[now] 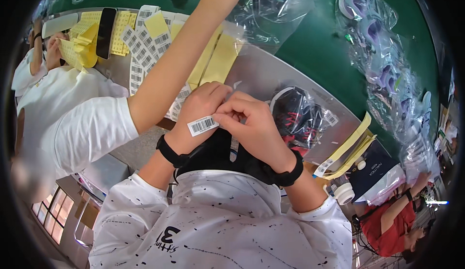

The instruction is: The person applies barcode stickers to plastic-wrapped packages of footwear on a green table. They peel labels from sheets, affix them to the packaging, and move the labeled items aside. The person handles both black and light blue footwear packages throughout the clip.

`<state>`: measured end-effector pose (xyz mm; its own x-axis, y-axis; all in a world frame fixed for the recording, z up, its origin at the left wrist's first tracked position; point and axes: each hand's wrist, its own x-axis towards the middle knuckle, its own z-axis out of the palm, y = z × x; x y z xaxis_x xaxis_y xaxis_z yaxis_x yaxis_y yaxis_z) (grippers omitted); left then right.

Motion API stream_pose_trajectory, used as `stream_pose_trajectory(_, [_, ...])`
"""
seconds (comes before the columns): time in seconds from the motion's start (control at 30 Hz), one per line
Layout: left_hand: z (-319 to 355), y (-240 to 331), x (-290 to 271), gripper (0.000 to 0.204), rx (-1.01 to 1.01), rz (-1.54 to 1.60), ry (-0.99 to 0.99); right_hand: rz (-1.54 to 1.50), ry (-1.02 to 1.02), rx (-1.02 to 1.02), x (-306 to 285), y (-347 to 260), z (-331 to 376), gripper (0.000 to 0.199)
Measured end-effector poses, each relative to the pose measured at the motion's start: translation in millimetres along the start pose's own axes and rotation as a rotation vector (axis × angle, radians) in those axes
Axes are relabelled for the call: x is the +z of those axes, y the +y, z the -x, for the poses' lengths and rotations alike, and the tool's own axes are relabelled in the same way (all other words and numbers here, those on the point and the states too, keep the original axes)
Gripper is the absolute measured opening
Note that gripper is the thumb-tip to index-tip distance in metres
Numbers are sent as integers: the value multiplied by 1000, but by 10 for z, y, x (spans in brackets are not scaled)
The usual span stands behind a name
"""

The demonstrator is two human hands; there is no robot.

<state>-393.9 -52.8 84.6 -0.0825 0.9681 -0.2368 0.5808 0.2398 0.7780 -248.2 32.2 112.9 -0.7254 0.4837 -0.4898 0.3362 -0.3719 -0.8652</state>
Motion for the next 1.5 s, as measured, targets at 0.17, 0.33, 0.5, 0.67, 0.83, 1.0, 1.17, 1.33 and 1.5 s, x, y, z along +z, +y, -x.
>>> stream_pose_trajectory(0.17, [-216,175,64,29,-37,-5,7,-58,18,-22,-219,-42,-31,9])
stream_pose_trajectory(0.33, [-248,207,153,24,-65,-80,10,291,45,-321,-406,-263,11,6])
stream_pose_trajectory(0.5, [-509,449,22,30,-45,20,17,483,12,-438,-638,-597,35,9])
stream_pose_trajectory(0.67, [-846,690,-250,17,-6,6,28,500,-2,-538,-843,-971,-122,10])
stream_pose_trajectory(0.83, [-1208,545,-522,10,-100,-207,88,495,164,-559,-1033,-1397,-426,10])
stream_pose_trajectory(1.0, [-1554,98,-792,24,-20,-127,330,-47,632,-375,-1866,-1601,-1323,5])
stream_pose_trajectory(1.17, [-2213,92,-665,41,222,-137,406,-183,640,-157,-2630,-1064,-2359,55])
stream_pose_trajectory(1.33, [-2782,33,-385,50,238,-362,393,-58,576,-118,-2551,-754,-2546,82])
stream_pose_trajectory(1.5, [-2853,-23,-227,52,250,-483,315,-71,624,-173,-2673,-751,-2302,64])
